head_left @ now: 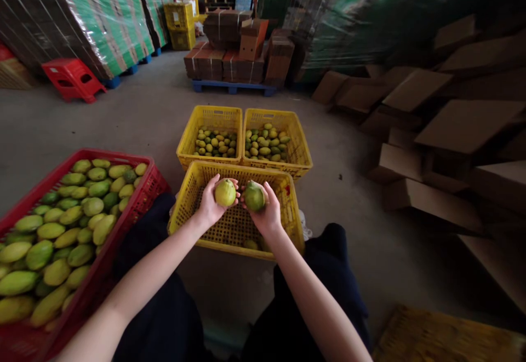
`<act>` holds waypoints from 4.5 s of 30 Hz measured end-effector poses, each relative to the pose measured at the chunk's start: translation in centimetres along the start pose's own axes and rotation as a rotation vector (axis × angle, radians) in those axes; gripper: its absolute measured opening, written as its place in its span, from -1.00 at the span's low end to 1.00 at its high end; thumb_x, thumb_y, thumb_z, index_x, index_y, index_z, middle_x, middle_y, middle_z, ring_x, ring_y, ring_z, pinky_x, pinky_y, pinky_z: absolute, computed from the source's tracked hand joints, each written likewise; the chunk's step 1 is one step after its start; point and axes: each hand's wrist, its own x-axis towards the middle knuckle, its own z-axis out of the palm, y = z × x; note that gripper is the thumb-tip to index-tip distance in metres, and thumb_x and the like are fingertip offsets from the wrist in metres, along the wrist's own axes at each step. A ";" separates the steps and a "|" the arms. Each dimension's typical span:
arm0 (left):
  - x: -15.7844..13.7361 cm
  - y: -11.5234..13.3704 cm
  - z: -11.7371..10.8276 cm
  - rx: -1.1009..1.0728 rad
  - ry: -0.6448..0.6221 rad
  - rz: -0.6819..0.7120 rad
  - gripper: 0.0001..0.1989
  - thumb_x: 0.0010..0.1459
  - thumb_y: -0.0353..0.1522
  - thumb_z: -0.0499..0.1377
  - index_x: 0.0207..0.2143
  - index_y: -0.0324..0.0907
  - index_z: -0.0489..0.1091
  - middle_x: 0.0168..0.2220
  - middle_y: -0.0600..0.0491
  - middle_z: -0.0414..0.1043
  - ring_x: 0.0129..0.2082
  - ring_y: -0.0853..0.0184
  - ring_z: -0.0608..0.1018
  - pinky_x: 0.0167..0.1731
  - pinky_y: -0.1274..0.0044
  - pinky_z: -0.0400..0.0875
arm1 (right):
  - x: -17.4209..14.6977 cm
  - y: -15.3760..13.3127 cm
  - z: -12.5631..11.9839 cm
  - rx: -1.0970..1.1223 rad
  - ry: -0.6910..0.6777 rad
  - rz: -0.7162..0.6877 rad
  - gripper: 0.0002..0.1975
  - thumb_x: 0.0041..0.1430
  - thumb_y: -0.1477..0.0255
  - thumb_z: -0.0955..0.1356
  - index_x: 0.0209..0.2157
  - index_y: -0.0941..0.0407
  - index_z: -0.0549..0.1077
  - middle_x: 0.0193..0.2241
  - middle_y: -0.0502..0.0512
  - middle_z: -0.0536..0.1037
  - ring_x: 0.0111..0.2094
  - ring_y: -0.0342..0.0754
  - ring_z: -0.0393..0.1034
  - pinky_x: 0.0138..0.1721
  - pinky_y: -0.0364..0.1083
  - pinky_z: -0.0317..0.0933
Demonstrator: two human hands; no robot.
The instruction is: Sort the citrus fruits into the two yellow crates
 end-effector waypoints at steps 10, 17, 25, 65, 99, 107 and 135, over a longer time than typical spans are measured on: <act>0.2 -1.9 -0.1 -0.234 0.083 -0.039 -0.68 0.15 -0.39 0.01 -0.14 -0.30 0.47 -0.20 -0.11 0.58 -0.17 0.24 0.60 -0.16 0.41 0.49 | -0.4 0.5 -0.4 -0.591 0.101 -0.492 -0.72 0.13 0.21 0.35 -0.13 -0.02 0.51 -0.09 0.00 0.52 0.00 0.00 0.34 0.09 -0.02 0.17; 0.1 -2.7 -0.5 -0.246 0.018 -0.062 -0.54 0.02 -0.37 0.03 -0.03 -0.29 0.46 -0.22 -0.06 0.57 -0.16 0.23 0.58 -0.18 0.50 0.45 | -1.4 2.2 -0.3 -1.116 -0.156 -0.568 -0.58 0.11 0.16 0.38 0.00 -0.03 0.48 0.25 0.15 0.23 0.30 0.20 0.01 0.29 0.23 -0.13; 0.5 -2.0 -0.7 -0.061 -0.003 -0.003 -0.52 0.20 -0.21 -0.01 0.08 -0.24 0.39 -0.15 -0.07 0.54 -0.13 0.21 0.55 -0.09 0.43 0.40 | -2.5 2.7 0.5 -1.263 -0.190 -0.943 -0.48 0.01 0.27 0.48 0.03 0.04 0.42 0.01 0.26 0.40 0.12 0.21 0.26 0.12 0.24 0.21; -0.5 -0.3 -0.5 0.905 -0.101 0.973 -0.62 0.28 -0.19 0.00 -0.46 -0.15 0.48 -0.43 0.04 0.49 -0.35 0.29 0.49 -0.27 0.47 0.34 | -2.9 0.7 0.0 -1.269 -0.023 -1.093 -0.55 0.01 0.52 0.45 -0.05 -0.02 0.37 -0.11 0.11 0.40 -0.07 0.06 0.39 -0.07 0.10 0.38; 0.6 2.2 0.2 -0.056 0.436 -0.089 -0.84 0.26 -0.31 0.00 -0.29 -0.19 0.31 -0.49 0.00 0.42 -0.50 0.29 0.56 -0.52 0.47 0.56 | 0.4 -0.2 -1.4 -0.115 0.106 0.249 -0.80 0.08 0.31 0.45 -0.36 0.17 0.49 -0.52 0.10 0.62 -0.55 -0.09 0.53 -0.44 -0.15 0.50; -0.1 1.8 0.3 -0.064 0.271 -0.101 -0.77 0.24 -0.37 0.01 -0.29 -0.30 0.42 -0.45 -0.10 0.52 -0.50 0.31 0.59 -0.53 0.55 0.53 | 0.1 0.0 -0.8 -0.114 -0.002 0.165 -0.83 -0.01 0.38 0.43 -0.35 0.12 0.45 -0.48 0.03 0.61 -0.48 -0.07 0.53 -0.39 -0.10 0.49; 0.4 0.5 0.4 -0.069 0.194 0.051 -0.91 0.10 -0.37 0.25 -0.37 -0.23 0.43 -0.46 0.05 0.50 -0.45 0.38 0.57 -0.35 0.51 0.56 | -1.0 -0.6 0.3 0.042 0.010 -0.020 -0.75 -0.06 0.22 0.46 -0.47 0.07 0.40 -0.47 -0.02 0.59 -0.52 -0.10 0.45 -0.60 -0.15 0.28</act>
